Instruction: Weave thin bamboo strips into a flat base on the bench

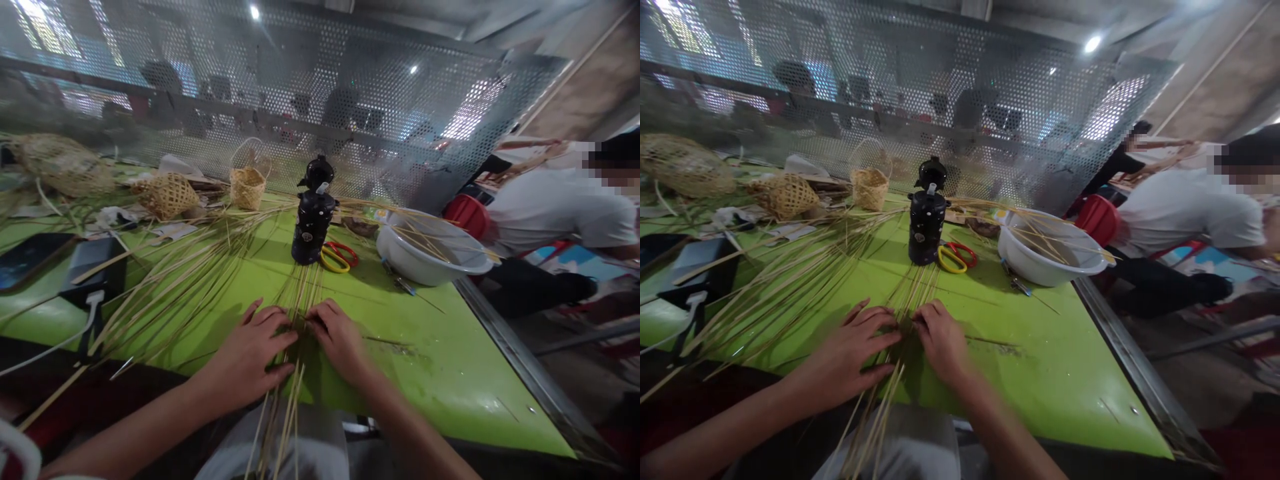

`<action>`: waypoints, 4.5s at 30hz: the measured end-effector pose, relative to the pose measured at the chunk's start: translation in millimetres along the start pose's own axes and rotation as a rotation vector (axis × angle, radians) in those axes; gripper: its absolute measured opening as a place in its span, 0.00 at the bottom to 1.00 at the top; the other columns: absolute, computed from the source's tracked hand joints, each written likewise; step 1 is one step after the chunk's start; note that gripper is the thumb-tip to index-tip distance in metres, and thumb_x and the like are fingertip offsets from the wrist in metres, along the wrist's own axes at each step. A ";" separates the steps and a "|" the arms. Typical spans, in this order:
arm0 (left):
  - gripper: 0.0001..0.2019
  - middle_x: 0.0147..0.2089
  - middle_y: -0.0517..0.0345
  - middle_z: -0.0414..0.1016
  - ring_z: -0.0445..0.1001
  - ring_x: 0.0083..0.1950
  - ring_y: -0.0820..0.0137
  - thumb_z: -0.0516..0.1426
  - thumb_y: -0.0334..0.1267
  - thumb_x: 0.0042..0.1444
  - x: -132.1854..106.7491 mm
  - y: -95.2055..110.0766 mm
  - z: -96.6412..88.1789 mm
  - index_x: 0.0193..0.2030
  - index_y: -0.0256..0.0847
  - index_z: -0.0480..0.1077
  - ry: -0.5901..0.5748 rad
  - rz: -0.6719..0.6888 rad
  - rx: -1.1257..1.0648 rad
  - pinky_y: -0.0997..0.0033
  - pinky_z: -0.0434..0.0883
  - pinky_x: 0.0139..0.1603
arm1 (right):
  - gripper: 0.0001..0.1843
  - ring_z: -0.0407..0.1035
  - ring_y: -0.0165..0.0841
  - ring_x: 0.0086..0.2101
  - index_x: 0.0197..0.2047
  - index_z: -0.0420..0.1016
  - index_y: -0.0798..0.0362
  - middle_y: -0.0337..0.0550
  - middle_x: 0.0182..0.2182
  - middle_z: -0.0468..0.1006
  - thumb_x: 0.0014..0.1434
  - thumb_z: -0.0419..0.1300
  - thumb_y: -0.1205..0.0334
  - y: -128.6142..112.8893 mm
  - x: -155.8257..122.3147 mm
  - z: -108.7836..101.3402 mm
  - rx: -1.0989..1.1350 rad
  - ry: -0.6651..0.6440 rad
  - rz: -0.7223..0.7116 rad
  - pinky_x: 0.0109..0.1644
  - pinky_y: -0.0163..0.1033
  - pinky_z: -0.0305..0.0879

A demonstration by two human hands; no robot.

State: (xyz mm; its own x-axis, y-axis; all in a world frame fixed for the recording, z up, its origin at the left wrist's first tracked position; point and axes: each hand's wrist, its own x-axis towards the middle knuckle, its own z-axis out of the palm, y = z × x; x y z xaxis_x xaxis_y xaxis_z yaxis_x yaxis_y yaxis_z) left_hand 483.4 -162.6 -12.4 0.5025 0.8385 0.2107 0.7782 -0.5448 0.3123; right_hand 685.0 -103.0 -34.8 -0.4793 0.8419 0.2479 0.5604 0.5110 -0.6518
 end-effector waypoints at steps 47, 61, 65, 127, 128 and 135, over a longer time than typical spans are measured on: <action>0.12 0.50 0.53 0.70 0.66 0.58 0.58 0.56 0.43 0.62 14.8 -2.6 4.3 0.51 0.48 0.72 0.069 -0.001 0.073 0.42 0.52 0.67 | 0.05 0.67 0.36 0.38 0.37 0.68 0.52 0.43 0.37 0.71 0.65 0.55 0.71 5.6 1.1 2.2 0.016 0.038 -0.007 0.42 0.40 0.62; 0.15 0.58 0.53 0.69 0.62 0.64 0.57 0.58 0.38 0.58 3.4 0.2 -1.8 0.53 0.50 0.72 -0.005 0.043 0.056 0.42 0.48 0.70 | 0.05 0.67 0.36 0.39 0.37 0.68 0.51 0.42 0.37 0.71 0.64 0.55 0.70 8.8 0.9 1.1 0.014 0.033 -0.015 0.43 0.41 0.62; 0.16 0.58 0.53 0.70 0.62 0.65 0.57 0.57 0.38 0.58 -1.9 2.6 -5.9 0.54 0.50 0.72 -0.028 0.056 0.069 0.41 0.46 0.70 | 0.04 0.67 0.36 0.39 0.37 0.68 0.51 0.44 0.37 0.71 0.64 0.55 0.69 9.9 0.7 1.6 0.021 0.043 -0.023 0.43 0.41 0.63; 0.14 0.44 0.53 0.81 0.77 0.48 0.62 0.58 0.45 0.57 26.8 -23.8 -10.8 0.44 0.40 0.77 0.078 -0.456 -0.987 0.64 0.70 0.52 | 0.12 0.65 0.30 0.33 0.40 0.73 0.50 0.41 0.38 0.70 0.63 0.51 0.73 -2.7 -2.6 4.0 -0.275 -0.059 0.015 0.34 0.34 0.54; 0.14 0.45 0.53 0.81 0.76 0.49 0.62 0.57 0.43 0.57 25.5 -24.8 -11.8 0.45 0.40 0.77 0.058 -0.426 -0.956 0.63 0.70 0.53 | 0.11 0.66 0.31 0.33 0.40 0.73 0.51 0.41 0.38 0.70 0.64 0.51 0.73 -3.5 -2.6 3.7 -0.268 -0.056 0.019 0.35 0.34 0.56; 0.14 0.46 0.55 0.80 0.76 0.49 0.64 0.55 0.33 0.55 18.8 -27.9 -11.7 0.45 0.43 0.78 0.108 -0.215 -0.716 0.64 0.71 0.54 | 0.11 0.68 0.34 0.37 0.38 0.68 0.50 0.42 0.38 0.71 0.60 0.52 0.76 -0.3 -3.4 4.1 -0.161 -0.004 0.014 0.41 0.37 0.61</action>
State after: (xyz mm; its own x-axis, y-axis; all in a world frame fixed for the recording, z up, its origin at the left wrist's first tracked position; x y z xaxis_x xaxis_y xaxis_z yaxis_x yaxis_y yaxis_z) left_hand 466.7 -131.7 -6.4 0.2991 0.9414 0.1556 0.4012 -0.2720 0.8747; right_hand 683.6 -106.7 -38.4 -0.4731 0.8487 0.2365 0.6680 0.5206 -0.5317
